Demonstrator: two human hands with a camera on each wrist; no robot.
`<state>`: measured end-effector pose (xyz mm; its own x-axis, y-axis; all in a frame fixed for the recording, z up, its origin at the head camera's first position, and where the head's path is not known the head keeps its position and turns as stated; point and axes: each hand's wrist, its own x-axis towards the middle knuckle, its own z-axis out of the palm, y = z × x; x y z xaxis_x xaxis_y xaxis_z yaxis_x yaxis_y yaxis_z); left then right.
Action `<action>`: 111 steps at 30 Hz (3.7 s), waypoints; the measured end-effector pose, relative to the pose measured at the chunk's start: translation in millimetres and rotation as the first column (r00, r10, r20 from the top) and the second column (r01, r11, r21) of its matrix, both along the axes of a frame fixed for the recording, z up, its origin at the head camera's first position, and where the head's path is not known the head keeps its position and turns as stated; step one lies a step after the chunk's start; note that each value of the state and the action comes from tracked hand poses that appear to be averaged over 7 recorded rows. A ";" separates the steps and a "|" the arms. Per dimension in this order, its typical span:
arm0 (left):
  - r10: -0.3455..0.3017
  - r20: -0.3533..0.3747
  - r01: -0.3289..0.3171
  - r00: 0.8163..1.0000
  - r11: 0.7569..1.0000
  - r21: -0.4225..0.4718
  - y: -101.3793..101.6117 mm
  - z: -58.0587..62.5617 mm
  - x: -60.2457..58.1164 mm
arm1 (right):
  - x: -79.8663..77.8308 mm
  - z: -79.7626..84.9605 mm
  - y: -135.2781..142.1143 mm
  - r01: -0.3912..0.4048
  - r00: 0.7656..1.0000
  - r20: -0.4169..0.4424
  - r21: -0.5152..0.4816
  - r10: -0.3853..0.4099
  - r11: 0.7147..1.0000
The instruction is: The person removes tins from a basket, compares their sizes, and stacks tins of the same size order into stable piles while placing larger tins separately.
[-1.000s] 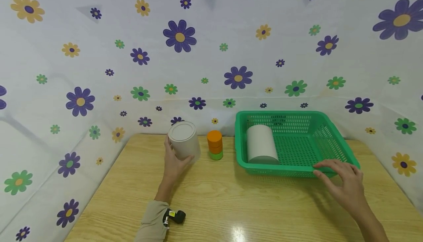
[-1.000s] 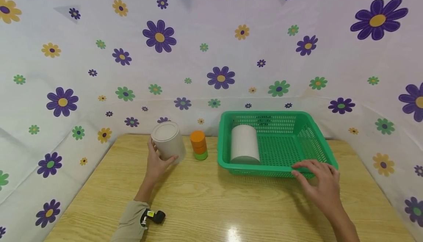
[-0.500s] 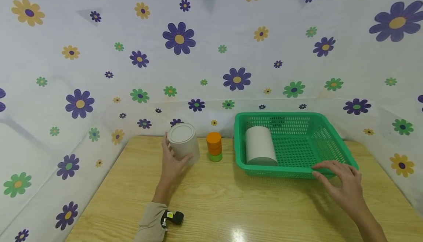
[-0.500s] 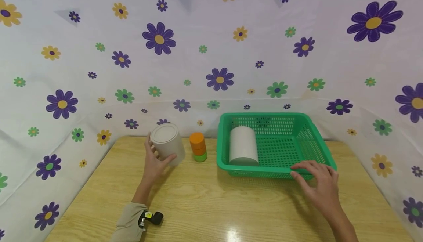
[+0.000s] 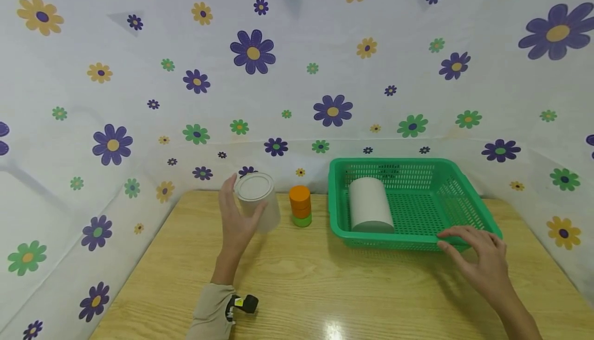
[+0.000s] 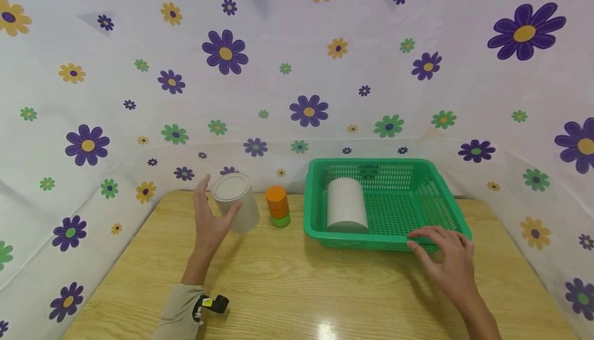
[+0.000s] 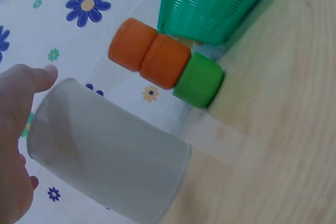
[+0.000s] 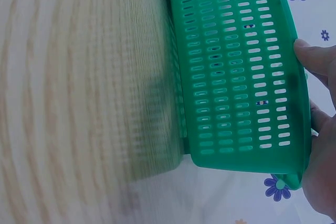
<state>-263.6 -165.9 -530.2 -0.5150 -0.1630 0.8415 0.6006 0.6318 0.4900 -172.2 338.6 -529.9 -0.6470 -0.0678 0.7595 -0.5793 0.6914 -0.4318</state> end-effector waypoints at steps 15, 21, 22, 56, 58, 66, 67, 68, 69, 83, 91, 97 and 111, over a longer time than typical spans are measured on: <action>-0.096 -0.021 0.094 0.995 0.990 -0.108 38.9 38.1 28.1 | -1.7 -2.4 -1.0 -0.004 1.000 -0.020 -0.007 0.004 1.000; -0.075 0.054 0.087 0.996 0.962 -0.259 64.1 45.2 40.4 | 0.4 -1.9 -1.5 -0.002 1.000 -0.003 -0.009 0.002 1.000; -0.092 0.057 0.104 0.994 0.959 -0.263 68.1 46.6 41.6 | 0.9 -1.4 -1.3 -0.002 1.000 0.000 -0.009 0.002 1.000; -0.309 0.707 0.533 0.636 0.838 -0.114 212.4 80.1 -22.1 | 4.9 6.0 1.6 0.006 1.000 0.011 -0.013 -0.006 1.000; -0.232 0.743 0.514 0.628 0.840 -0.172 220.1 82.1 -26.5 | 4.4 6.7 1.2 0.004 1.000 0.011 -0.014 -0.004 1.000; -0.041 0.850 0.471 0.526 0.846 -0.251 240.9 81.6 -34.8 | 2.7 10.3 -1.9 -0.003 1.000 0.020 -0.009 0.003 1.000; -0.034 0.858 0.461 0.512 0.854 -0.242 242.7 81.4 -35.0 | 2.3 10.1 -1.8 -0.004 1.000 0.021 -0.009 0.004 1.000; -0.033 0.865 0.453 0.500 0.861 -0.230 244.1 81.2 -35.5 | 2.0 10.0 -1.7 -0.003 1.000 0.020 -0.006 0.003 1.000; -0.039 0.874 0.449 0.485 0.868 -0.211 245.2 80.8 -36.0 | 1.9 9.9 -1.9 -0.002 1.000 0.019 -0.005 0.002 1.000; -0.209 0.907 0.456 0.366 0.890 0.021 246.7 71.1 -48.9 | 3.2 10.9 -2.0 0.003 1.000 0.016 0.004 -0.004 1.000; -0.235 0.891 0.449 0.389 0.893 0.040 250.4 63.6 -56.8 | 3.6 10.3 -3.2 0.011 1.000 0.014 0.003 -0.011 1.000; -0.231 0.875 0.454 0.426 0.891 0.014 252.2 66.9 -53.1 | 3.4 8.8 -2.7 0.014 1.000 0.017 0.000 -0.014 1.000; -0.313 0.772 0.440 0.554 0.897 0.047 241.4 87.8 -25.3 | 4.1 9.7 -2.7 0.015 1.000 0.017 0.006 -0.015 1.000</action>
<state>-288.9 75.6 -442.3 -0.9517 0.2787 0.1284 0.2644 0.5324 0.8042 -168.1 335.9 -520.1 -0.6605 -0.0621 0.7483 -0.5617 0.7022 -0.4375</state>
